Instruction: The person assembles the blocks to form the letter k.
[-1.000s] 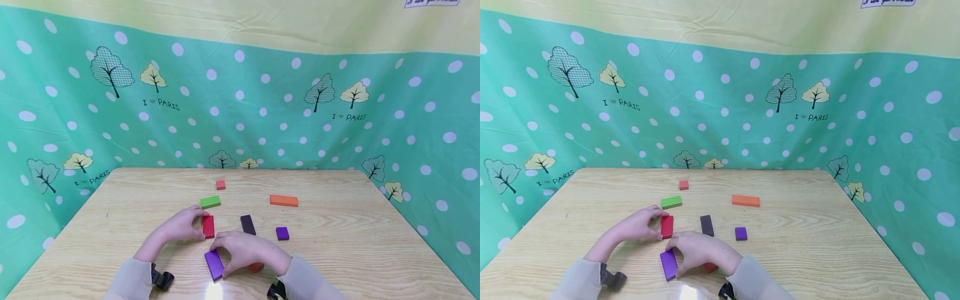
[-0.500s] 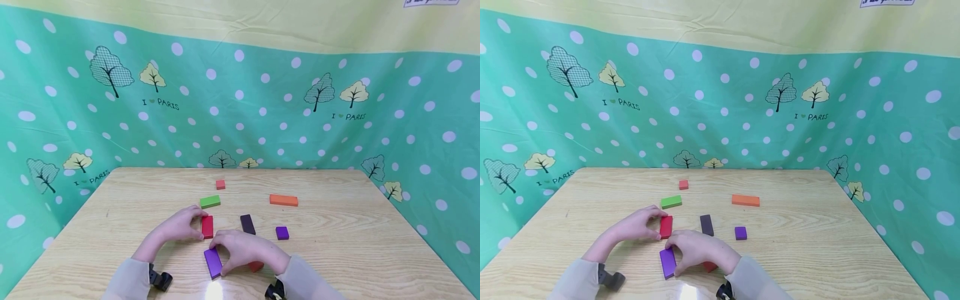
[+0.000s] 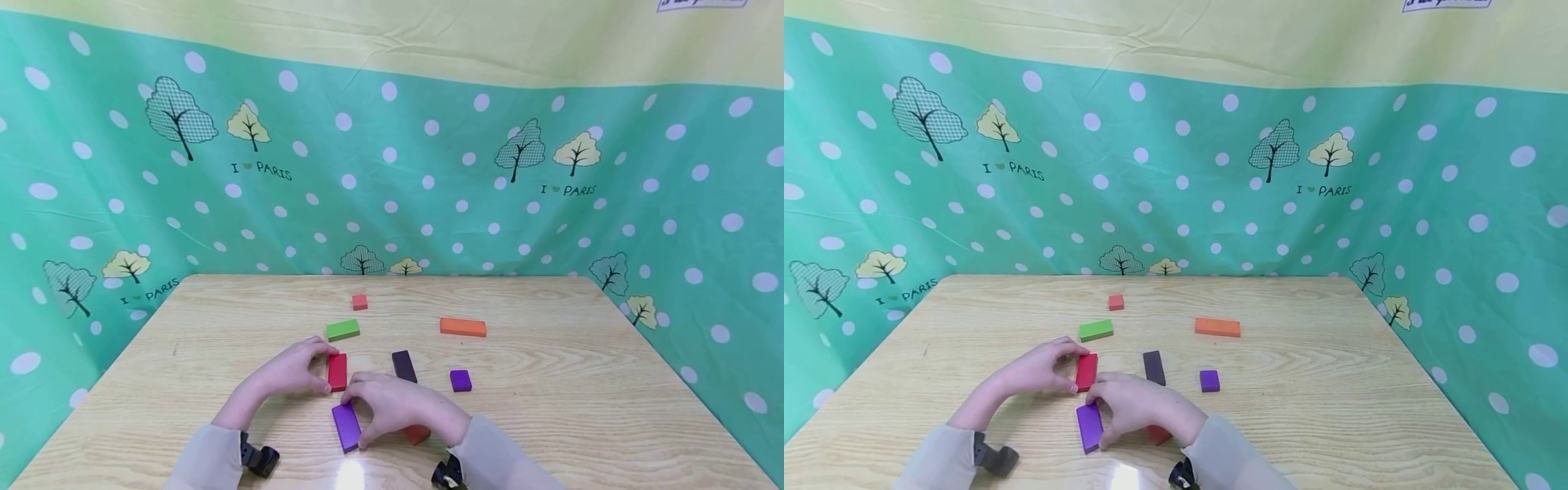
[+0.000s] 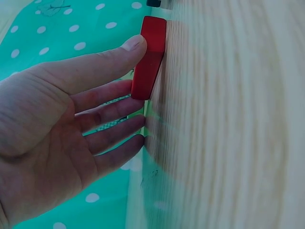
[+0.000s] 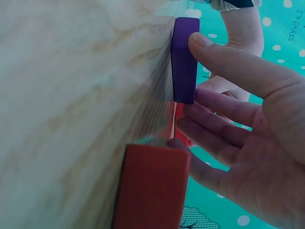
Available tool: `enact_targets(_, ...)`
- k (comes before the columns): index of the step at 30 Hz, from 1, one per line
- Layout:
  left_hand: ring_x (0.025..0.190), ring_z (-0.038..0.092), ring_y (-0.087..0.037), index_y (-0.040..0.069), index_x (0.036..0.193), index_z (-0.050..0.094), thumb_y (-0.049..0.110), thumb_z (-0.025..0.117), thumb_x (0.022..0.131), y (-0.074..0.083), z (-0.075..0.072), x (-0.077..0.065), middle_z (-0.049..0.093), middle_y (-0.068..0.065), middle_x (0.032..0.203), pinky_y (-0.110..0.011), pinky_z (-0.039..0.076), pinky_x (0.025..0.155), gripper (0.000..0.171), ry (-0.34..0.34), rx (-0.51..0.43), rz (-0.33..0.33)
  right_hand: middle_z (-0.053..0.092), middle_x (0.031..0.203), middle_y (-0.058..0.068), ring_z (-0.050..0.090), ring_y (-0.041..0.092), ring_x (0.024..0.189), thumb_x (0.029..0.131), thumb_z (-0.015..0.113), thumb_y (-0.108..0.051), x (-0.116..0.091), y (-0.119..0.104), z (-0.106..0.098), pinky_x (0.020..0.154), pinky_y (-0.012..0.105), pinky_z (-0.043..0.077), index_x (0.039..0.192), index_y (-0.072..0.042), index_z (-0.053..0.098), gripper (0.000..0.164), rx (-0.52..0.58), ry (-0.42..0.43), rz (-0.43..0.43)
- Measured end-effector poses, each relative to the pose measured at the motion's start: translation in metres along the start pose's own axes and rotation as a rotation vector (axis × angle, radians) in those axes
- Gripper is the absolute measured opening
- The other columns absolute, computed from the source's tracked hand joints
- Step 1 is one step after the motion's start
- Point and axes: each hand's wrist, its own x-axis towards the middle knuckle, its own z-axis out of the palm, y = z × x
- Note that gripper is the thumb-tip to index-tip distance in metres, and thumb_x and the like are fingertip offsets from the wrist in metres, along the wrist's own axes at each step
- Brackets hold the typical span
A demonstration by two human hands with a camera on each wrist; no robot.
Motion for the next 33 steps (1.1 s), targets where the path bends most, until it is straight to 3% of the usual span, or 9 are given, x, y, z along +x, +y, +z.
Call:
enact_targets(14, 0.098, 0.052, -0.02, 0.004, 0.116, 0.059, 0.021, 0.08, 0.065, -0.0012, -0.0005, -0.0015, 0.057, -0.004, 0.106, -0.043, 0.044, 0.092, 0.058, 0.005, -0.009, 0.03, 0.054, 0.107, -0.01, 0.049, 0.0, 0.098, 0.066, 0.079, -0.039, 0.0053, -0.0009, -0.0003, 0.088, 0.015, 0.043, 0.113, -0.017, 0.06, 0.056, 0.01, 0.02, 0.045)
enact_targets(24, 0.098, 0.052, -0.019, 0.005, 0.117, 0.058, 0.02, 0.079, 0.065, -0.0004, -0.001, -0.0004, 0.056, -0.003, 0.106, -0.043, 0.044, 0.091, 0.058, -0.003, -0.029, 0.022, 0.051, 0.101, -0.008, 0.045, -0.001, 0.085, 0.066, 0.079, -0.038, 0.0073, -0.0018, -0.0006, 0.076, 0.011, 0.041, 0.113, -0.014, 0.059, 0.057, 0.044, 0.027, 0.088)
enact_targets(33, 0.098, 0.051, -0.019, 0.005, 0.117, 0.058, 0.02, 0.079, 0.066, -0.0015, -0.0003, -0.0008, 0.056, -0.003, 0.107, -0.043, 0.043, 0.092, 0.058, -0.009, -0.025, 0.02, 0.051, 0.098, -0.007, 0.045, 0.001, 0.084, 0.064, 0.08, -0.037, 0.0099, -0.0029, 0.001, 0.074, 0.013, 0.042, 0.112, -0.011, 0.059, 0.058, 0.069, 0.052, 0.131)
